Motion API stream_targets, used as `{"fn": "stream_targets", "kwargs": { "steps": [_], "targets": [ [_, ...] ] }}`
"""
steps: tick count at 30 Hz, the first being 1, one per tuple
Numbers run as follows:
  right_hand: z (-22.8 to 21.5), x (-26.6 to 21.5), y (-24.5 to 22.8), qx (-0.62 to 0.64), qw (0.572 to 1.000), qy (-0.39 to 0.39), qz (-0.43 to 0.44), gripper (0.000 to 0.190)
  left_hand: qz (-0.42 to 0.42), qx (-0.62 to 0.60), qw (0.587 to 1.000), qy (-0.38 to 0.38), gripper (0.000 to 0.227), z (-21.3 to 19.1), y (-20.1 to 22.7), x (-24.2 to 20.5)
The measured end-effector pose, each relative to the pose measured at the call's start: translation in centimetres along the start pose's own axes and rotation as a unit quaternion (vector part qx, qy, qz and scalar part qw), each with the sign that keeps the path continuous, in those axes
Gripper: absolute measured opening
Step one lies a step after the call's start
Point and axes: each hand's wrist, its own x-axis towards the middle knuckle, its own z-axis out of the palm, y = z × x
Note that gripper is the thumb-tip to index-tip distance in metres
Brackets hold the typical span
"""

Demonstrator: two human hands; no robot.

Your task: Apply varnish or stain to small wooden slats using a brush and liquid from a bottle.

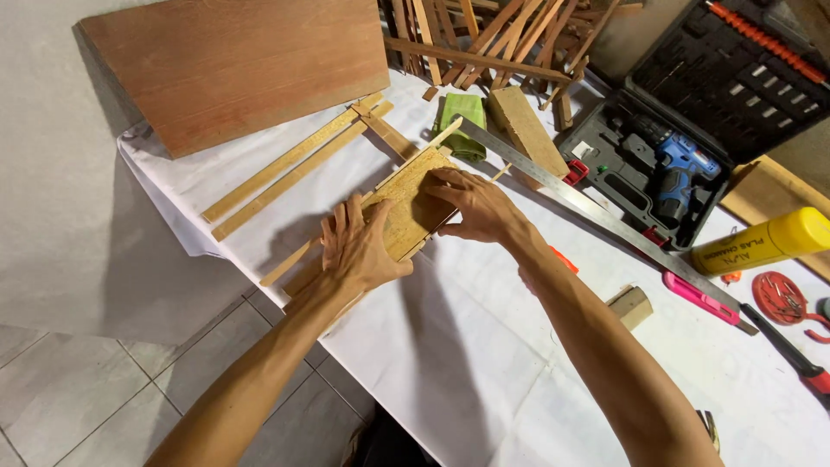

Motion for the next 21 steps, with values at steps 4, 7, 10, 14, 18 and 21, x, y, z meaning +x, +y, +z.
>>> {"fn": "stream_targets", "kwargs": {
  "steps": [4,7,10,14,18,21],
  "targets": [
    [0.3,-3.1,0.3,-0.002,1.000,0.004,-0.001,0.085,-0.004,0.005,1.000,-0.027,0.108,1.9,2.0,-1.4],
    [0.0,-4.6,1.3,0.012,1.000,-0.012,0.021,0.082,0.009,0.027,1.000,-0.001,0.108,2.8,3.6,-1.3],
    [0.7,-5.8,2.4,0.007,0.999,-0.014,0.031,0.078,-0.024,0.015,0.997,-0.066,0.107,3.5,5.0,-1.1],
    [1.3,-6.2,3.0,-0.006,0.998,-0.035,0.059,0.078,-0.019,0.014,0.998,-0.055,0.108,4.9,5.5,-0.9],
    [2.4,-6.2,3.9,-0.024,0.996,-0.059,0.063,0.079,-0.022,0.024,0.998,-0.057,0.106,6.1,5.9,-0.7],
    [3.7,-6.0,5.5,-0.037,0.994,-0.072,0.080,0.083,-0.039,0.029,0.996,-0.081,0.106,6.3,6.7,0.0]
  ]
}}
